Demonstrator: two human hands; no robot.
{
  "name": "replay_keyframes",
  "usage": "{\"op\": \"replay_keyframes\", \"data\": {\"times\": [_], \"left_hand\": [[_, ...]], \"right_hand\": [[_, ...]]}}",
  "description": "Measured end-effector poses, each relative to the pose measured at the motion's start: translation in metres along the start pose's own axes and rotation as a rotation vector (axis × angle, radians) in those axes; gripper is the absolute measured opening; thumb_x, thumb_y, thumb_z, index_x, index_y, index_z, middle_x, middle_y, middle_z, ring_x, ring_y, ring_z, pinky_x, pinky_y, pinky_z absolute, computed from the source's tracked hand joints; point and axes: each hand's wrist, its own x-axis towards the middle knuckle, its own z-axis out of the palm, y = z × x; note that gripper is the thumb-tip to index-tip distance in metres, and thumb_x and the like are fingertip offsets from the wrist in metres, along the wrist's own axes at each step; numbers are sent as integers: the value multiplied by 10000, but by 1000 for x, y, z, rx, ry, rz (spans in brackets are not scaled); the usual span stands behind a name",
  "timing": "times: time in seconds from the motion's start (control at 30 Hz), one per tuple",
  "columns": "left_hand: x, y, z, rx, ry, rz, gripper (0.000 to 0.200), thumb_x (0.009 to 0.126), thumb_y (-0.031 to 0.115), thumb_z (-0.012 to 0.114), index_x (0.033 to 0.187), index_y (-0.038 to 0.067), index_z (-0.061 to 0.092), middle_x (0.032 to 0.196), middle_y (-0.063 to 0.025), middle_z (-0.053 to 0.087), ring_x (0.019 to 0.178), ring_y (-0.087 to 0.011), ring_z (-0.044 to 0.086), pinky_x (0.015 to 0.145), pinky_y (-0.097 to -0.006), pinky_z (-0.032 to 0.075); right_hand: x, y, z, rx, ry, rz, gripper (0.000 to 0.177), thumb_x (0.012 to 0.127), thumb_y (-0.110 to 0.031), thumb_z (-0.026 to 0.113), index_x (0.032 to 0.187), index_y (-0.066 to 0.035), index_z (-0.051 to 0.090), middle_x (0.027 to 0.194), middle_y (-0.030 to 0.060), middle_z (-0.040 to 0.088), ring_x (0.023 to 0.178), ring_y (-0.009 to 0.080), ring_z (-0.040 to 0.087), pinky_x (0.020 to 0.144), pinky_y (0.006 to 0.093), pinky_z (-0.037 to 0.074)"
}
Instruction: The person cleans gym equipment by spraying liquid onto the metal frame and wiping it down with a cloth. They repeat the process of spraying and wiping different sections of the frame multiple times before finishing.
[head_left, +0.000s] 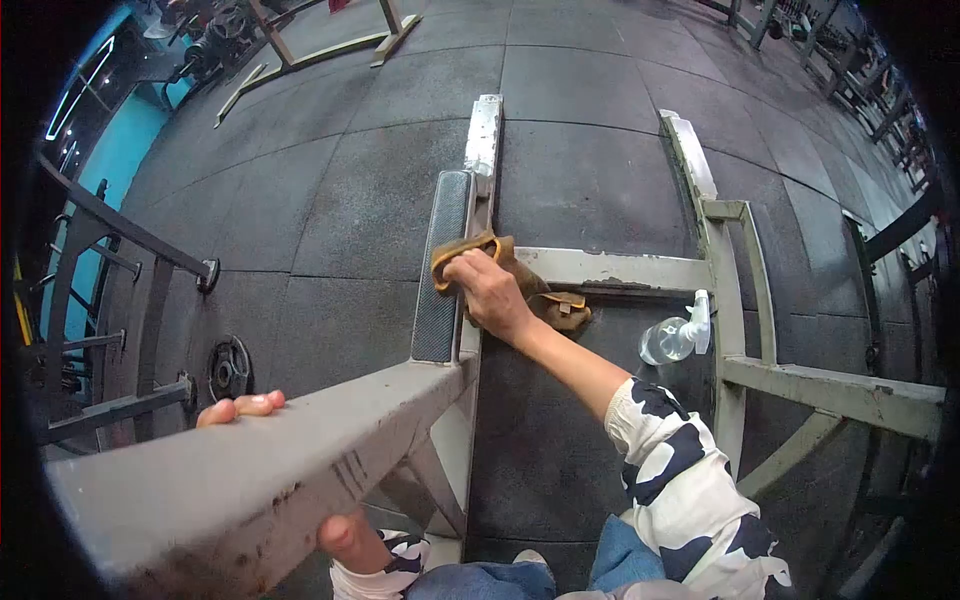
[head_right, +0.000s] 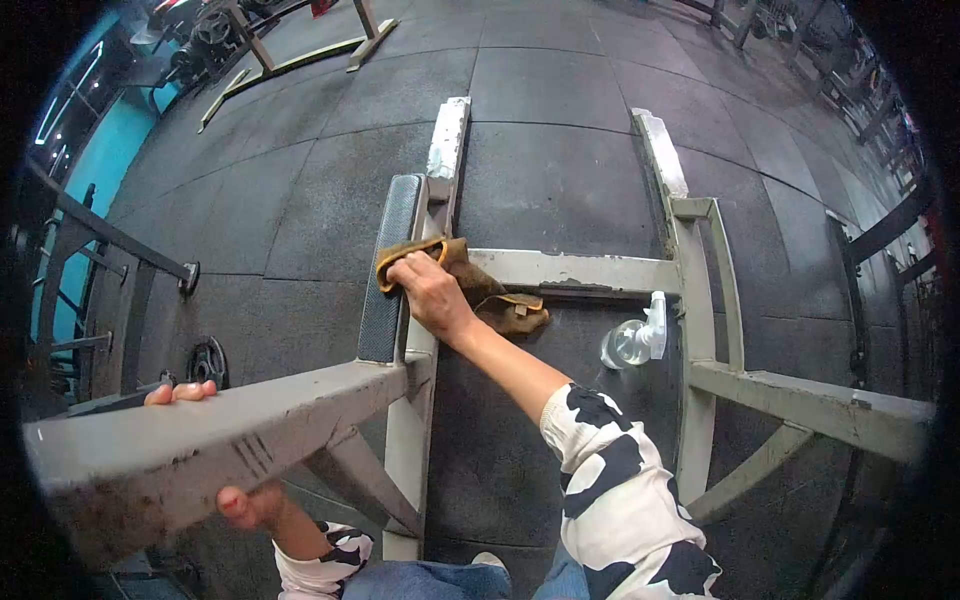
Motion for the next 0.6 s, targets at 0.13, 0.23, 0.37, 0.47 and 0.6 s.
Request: {"op": "replay_keyframes", "data": {"times": [0.13,0.23,0.37,0.47,0.6], "left_hand": [[0,-18,-18,-70,-125,4,1052,651,626,697,1360,-9,251,1217,-164,405,1124,-285,483,984,-408,410],[3,-29,-19,-85,-128,115,1029,659,614,698,1355,-1,257,1232,-158,406,1119,-283,492,978,-412,427],[3,-28,-11,-89,-99,162,990,671,610,692,1340,13,273,1247,-151,402,1114,-279,498,935,-411,471],[3,-29,-8,-93,-80,141,1020,667,651,695,1345,18,270,1233,-155,430,1102,-264,510,933,-408,480],[2,-33,-7,-89,-85,144,1082,652,702,690,1363,6,264,1222,-158,466,1072,-244,536,920,-410,494]], "right_hand": [[-15,-16,-4,9,-36,-13,136,797,37,538,917,-26,544,876,116,576,865,307,594,741,385,494],[-25,-30,-8,48,-54,-17,137,785,35,524,906,-15,563,866,115,568,872,299,581,766,383,487],[-43,-50,-12,83,-89,15,142,787,25,534,915,-24,570,871,119,575,888,307,587,766,388,491],[-43,-71,-21,433,-77,450,126,892,-56,505,983,-24,585,930,109,617,900,244,613,775,342,493],[-15,-95,-36,616,-92,501,211,991,-161,440,1072,-40,593,1000,96,648,917,165,621,791,289,495]]}}
